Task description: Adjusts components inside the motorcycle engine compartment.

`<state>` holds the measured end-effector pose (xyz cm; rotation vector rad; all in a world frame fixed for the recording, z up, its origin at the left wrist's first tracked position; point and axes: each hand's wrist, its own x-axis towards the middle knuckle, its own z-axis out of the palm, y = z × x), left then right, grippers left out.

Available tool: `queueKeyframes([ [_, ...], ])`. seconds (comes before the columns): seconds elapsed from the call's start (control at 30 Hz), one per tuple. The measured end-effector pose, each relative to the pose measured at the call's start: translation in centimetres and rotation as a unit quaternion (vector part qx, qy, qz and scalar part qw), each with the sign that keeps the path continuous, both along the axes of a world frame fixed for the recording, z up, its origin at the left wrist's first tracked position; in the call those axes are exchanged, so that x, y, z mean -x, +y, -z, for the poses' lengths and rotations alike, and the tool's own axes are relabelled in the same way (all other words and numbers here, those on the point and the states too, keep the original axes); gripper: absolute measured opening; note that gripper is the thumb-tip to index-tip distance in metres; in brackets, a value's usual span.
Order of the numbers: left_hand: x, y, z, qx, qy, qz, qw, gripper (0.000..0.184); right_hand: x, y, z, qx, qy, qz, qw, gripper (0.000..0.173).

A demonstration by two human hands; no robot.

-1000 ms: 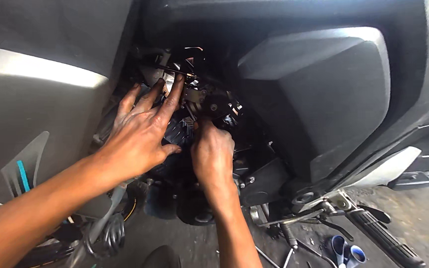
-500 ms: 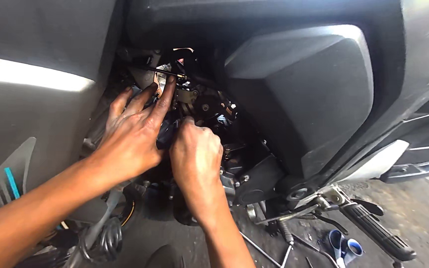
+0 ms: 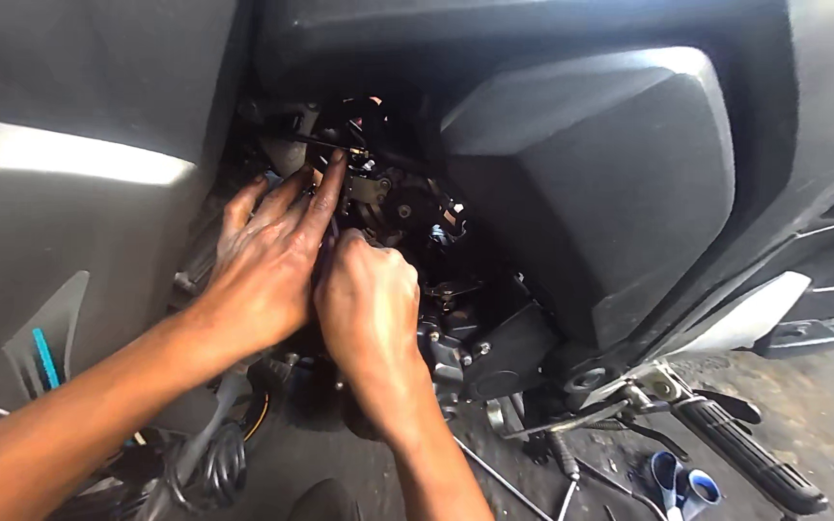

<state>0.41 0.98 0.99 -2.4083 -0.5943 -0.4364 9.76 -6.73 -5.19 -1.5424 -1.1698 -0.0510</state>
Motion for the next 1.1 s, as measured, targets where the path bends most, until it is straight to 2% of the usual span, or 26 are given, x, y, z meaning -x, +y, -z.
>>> queueKeyframes([
  [0.1, 0.0, 0.3, -0.1, 0.004, 0.007, -0.013, 1.0, 0.113, -1.5, 1.0, 0.8, 0.005, 0.026, -0.022, 0.999, 0.028],
  [0.27, -0.2, -0.1, -0.2, 0.019, 0.017, -0.04, 0.999, 0.13, -3.1, 1.0, 1.6, 0.0, 0.031, -0.049, 0.998, 0.028],
  [0.47, -0.3, 0.0, -0.2, 0.015, 0.02, -0.034, 0.999, 0.134, -3.7, 0.9, 2.3, -0.02, 0.002, -0.057, 0.998, 0.028],
  [0.63, -0.1, 0.2, -0.1, 0.005, 0.013, -0.017, 1.0, 0.132, -4.7, 1.5, 3.3, -0.064, 0.018, -0.13, 0.989, 0.03],
  [0.8, -0.1, 0.1, -0.1, 0.011, 0.011, -0.026, 1.0, 0.131, -5.0, 1.6, 3.4, -0.046, 0.032, -0.152, 0.987, 0.031],
  [0.87, -0.1, 0.0, -0.1, 0.007, 0.015, -0.028, 0.999, 0.131, -5.0, 1.3, 3.0, -0.023, 0.028, -0.135, 0.99, 0.03],
  [1.1, -0.2, 0.2, -0.1, -0.002, 0.02, -0.033, 0.999, 0.131, -3.3, 1.0, 1.9, 0.051, -0.017, 0.012, 0.998, 0.019],
])
